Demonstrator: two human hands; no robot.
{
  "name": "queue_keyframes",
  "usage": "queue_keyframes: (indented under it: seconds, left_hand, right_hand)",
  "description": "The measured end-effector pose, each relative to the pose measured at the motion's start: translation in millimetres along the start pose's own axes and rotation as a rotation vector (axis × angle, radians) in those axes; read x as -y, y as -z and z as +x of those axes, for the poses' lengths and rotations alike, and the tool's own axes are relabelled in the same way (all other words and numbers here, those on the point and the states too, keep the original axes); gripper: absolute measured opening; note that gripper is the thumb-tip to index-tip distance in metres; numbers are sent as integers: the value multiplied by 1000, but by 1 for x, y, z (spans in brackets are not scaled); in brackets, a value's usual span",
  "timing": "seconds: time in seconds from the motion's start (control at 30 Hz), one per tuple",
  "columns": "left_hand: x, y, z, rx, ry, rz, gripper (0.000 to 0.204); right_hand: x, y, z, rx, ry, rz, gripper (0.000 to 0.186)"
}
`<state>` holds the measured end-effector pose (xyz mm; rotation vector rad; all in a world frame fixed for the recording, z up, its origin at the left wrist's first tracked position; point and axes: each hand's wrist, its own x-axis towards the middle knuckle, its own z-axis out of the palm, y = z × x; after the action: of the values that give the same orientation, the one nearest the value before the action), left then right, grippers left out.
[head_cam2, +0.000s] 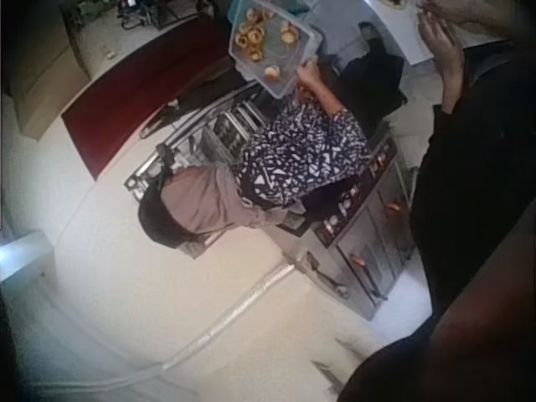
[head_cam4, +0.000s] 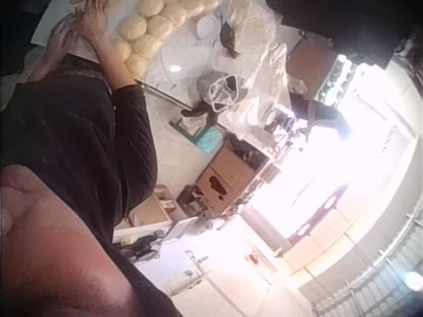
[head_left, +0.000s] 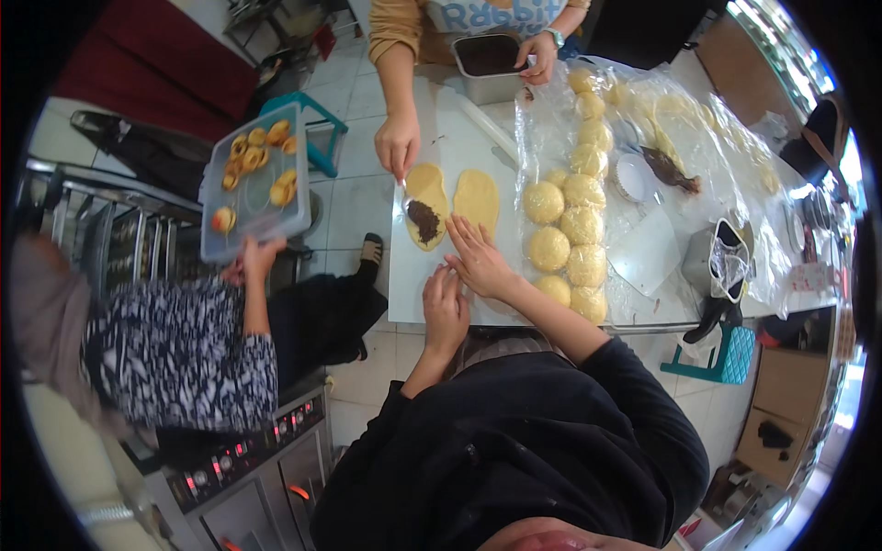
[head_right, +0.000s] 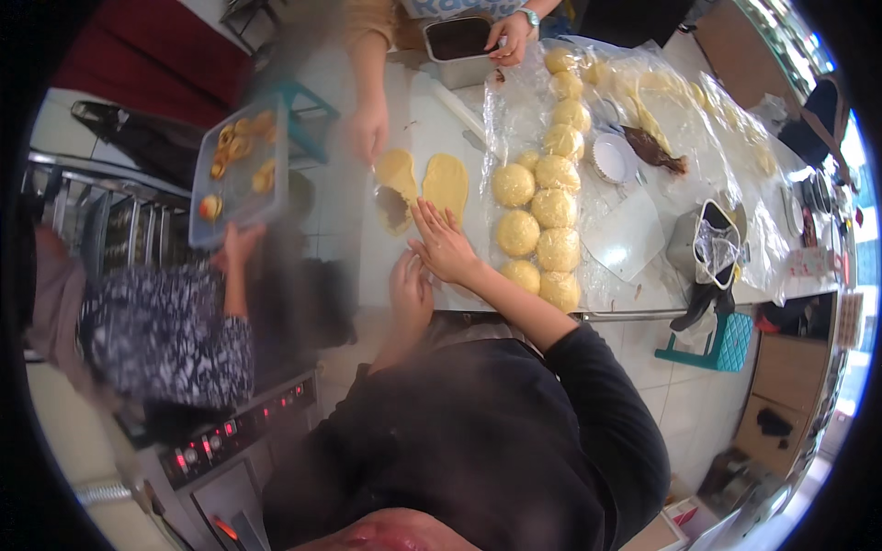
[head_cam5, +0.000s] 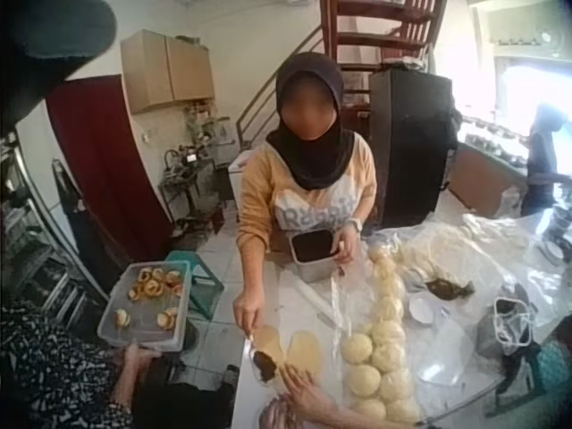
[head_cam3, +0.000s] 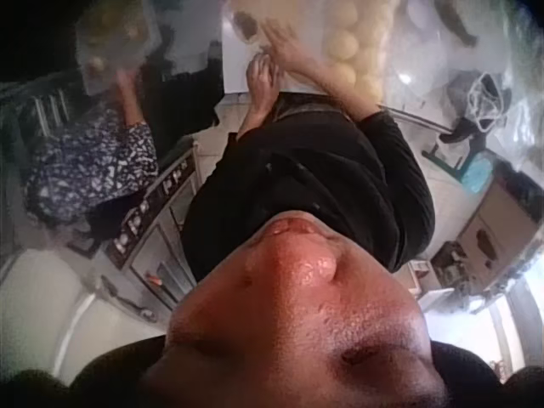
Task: The person flattens balls of dough using a rolling pin, adds a chocolate-like filling by hand, rolls the dough into shapes, and places them onto a tray.
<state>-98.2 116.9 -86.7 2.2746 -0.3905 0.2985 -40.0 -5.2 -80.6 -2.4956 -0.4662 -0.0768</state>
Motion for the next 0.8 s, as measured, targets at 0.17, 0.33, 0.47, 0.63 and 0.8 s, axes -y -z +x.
queue_keyframes:
  seconds: [0.17, 0.33, 0.47, 0.63, 0.8]
  left_hand:
    - [5, 24, -18, -139, 173, 105, 33]
    - [16, 45, -22, -179, 262, 160, 32]
    - [33, 55, -6, -186, 251, 132, 31]
    - [60, 64, 23, -153, 190, 102, 32]
    - [86, 77, 56, -121, 103, 62, 34]
  right_hand:
    - [1, -22, 27, 66, 103, -118, 55]
    - [5, -33, 37, 105, 144, -234, 58]
    - [2, -30, 54, 125, 45, -367, 60]
    - [-11, -39, 83, 45, -59, -372, 60]
    - [-3, -32, 100, 3, -122, -355, 61]
